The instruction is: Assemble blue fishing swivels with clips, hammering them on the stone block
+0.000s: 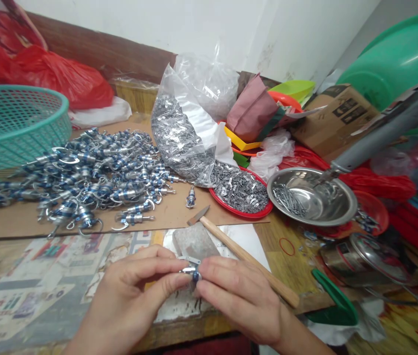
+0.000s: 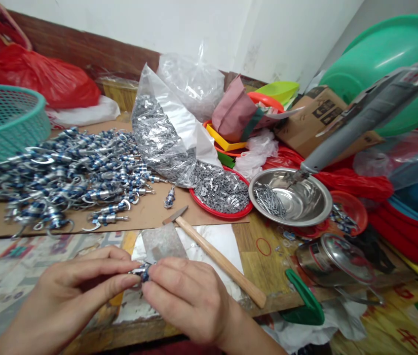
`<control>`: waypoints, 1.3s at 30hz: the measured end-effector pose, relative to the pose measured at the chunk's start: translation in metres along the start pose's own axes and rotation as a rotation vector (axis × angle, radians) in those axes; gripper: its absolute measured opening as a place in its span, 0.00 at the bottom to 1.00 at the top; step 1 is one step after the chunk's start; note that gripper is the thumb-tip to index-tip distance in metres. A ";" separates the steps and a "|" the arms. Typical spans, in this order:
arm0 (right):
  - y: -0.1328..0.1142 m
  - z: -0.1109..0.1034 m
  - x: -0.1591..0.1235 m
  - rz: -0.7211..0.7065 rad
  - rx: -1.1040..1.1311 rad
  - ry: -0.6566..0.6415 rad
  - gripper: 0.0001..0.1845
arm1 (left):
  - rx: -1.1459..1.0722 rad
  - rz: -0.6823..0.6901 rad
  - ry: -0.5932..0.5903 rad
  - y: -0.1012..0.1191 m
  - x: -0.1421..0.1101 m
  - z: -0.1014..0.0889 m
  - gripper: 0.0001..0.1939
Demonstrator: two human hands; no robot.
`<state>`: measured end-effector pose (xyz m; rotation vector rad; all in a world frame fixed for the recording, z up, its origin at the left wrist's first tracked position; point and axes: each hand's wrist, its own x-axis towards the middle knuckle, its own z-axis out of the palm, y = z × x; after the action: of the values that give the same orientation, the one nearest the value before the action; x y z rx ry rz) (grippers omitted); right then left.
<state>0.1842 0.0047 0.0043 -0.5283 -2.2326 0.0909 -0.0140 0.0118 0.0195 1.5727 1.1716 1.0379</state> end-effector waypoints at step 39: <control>0.116 -0.034 0.015 0.918 -0.336 -0.182 0.06 | -0.663 -0.484 -0.088 -0.038 0.002 0.013 0.34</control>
<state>0.2403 0.1124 0.0100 -1.7521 -2.0005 0.2412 -0.0094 0.0171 -0.0198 0.7590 0.9429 0.8897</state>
